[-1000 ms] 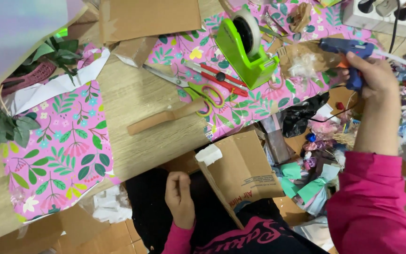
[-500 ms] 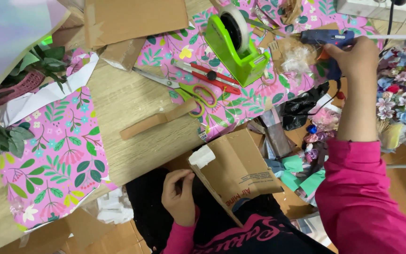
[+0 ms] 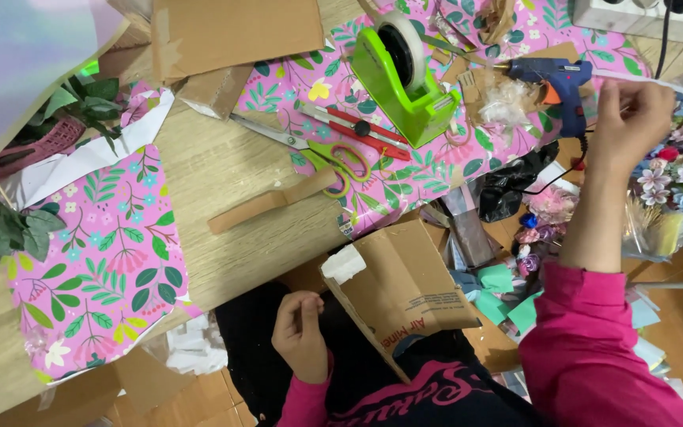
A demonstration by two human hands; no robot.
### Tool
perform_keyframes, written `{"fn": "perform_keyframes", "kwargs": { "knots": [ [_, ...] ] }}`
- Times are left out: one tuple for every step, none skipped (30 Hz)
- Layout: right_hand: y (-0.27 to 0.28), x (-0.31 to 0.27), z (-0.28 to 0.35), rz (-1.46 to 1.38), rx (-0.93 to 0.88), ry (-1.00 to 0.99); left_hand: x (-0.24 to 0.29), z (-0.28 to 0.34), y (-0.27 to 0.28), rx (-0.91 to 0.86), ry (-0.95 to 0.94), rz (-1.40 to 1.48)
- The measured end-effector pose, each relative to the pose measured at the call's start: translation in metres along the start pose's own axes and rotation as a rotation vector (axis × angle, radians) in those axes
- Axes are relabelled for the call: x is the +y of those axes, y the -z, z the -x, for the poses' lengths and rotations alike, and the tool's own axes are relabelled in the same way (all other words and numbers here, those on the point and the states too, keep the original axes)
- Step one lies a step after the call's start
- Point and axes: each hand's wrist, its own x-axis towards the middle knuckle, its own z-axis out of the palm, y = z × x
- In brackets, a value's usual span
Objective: The person uses a hot glue gun to apply adhesive to the edges of a small cardboard box. They then press a white foam block into the glued area to secure it inside the box.
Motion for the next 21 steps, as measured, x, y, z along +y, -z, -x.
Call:
{"fn": "perform_keyframes", "kwargs": {
  "knots": [
    [0.005, -0.002, 0.005, -0.045, 0.065, 0.022, -0.003, 0.000, 0.000, -0.020, -0.018, 0.038],
    [0.008, -0.004, 0.011, -0.096, 0.124, 0.046, -0.005, 0.002, 0.001, -0.033, -0.036, 0.072],
    [0.018, -0.029, 0.023, -0.105, 0.115, 0.050, -0.006, 0.001, 0.000, -0.021, -0.035, 0.067],
    [0.030, -0.053, 0.037, -0.103, 0.042, 0.137, -0.007, 0.001, 0.000, -0.036, -0.015, 0.056],
    [0.043, -0.077, 0.050, -0.102, -0.029, 0.224, -0.009, 0.002, 0.001, -0.051, 0.005, 0.046],
    [0.047, -0.106, 0.066, -0.108, -0.041, 0.226, -0.009, 0.001, 0.000, -0.041, 0.012, 0.040],
    [0.053, -0.134, 0.082, -0.261, -0.346, 0.118, -0.009, 0.001, -0.001, -0.078, -0.052, 0.061],
    [0.058, -0.163, 0.097, -0.412, -0.655, 0.019, -0.010, 0.000, -0.002, -0.114, -0.116, 0.083],
    [0.055, -0.169, 0.110, -0.415, -0.667, 0.022, -0.016, 0.004, -0.001, -0.103, -0.111, 0.078],
    [0.051, -0.174, 0.122, -0.441, -0.886, -0.029, -0.024, 0.006, -0.002, -0.112, -0.046, 0.070],
    [0.048, -0.179, 0.134, -0.462, -1.106, -0.079, -0.031, 0.007, -0.002, -0.121, 0.019, 0.062],
    [0.048, -0.183, 0.143, -0.465, -1.111, -0.075, -0.023, 0.007, -0.005, -0.115, 0.019, 0.059],
    [0.049, -0.188, 0.153, -0.645, -1.184, -0.270, -0.016, 0.006, -0.009, -0.254, 0.183, 0.166],
    [0.050, -0.192, 0.163, -0.822, -1.247, -0.472, -0.009, 0.006, -0.012, -0.393, 0.347, 0.274],
    [0.051, -0.195, 0.167, -0.824, -1.253, -0.470, -0.016, 0.007, -0.014, -0.386, 0.348, 0.272],
    [0.051, -0.199, 0.171, -0.864, -1.240, -0.502, -0.024, 0.008, -0.016, -0.386, 0.421, 0.317],
    [0.052, -0.202, 0.174, -0.904, -1.226, -0.533, -0.032, 0.010, -0.018, -0.385, 0.494, 0.361],
    [0.057, -0.213, 0.176, -0.905, -1.230, -0.528, -0.028, 0.009, -0.020, -0.380, 0.491, 0.363],
    [0.062, -0.224, 0.178, -0.968, -1.255, -0.514, -0.024, 0.009, -0.021, -0.337, 0.487, 0.374],
    [0.063, -0.236, 0.176, -1.034, -1.273, -0.487, -0.020, 0.004, -0.025, -0.297, 0.471, 0.389],
    [0.058, -0.222, 0.187, -1.037, -1.272, -0.469, -0.016, 0.001, -0.025, -0.294, 0.456, 0.395]
  ]
}}
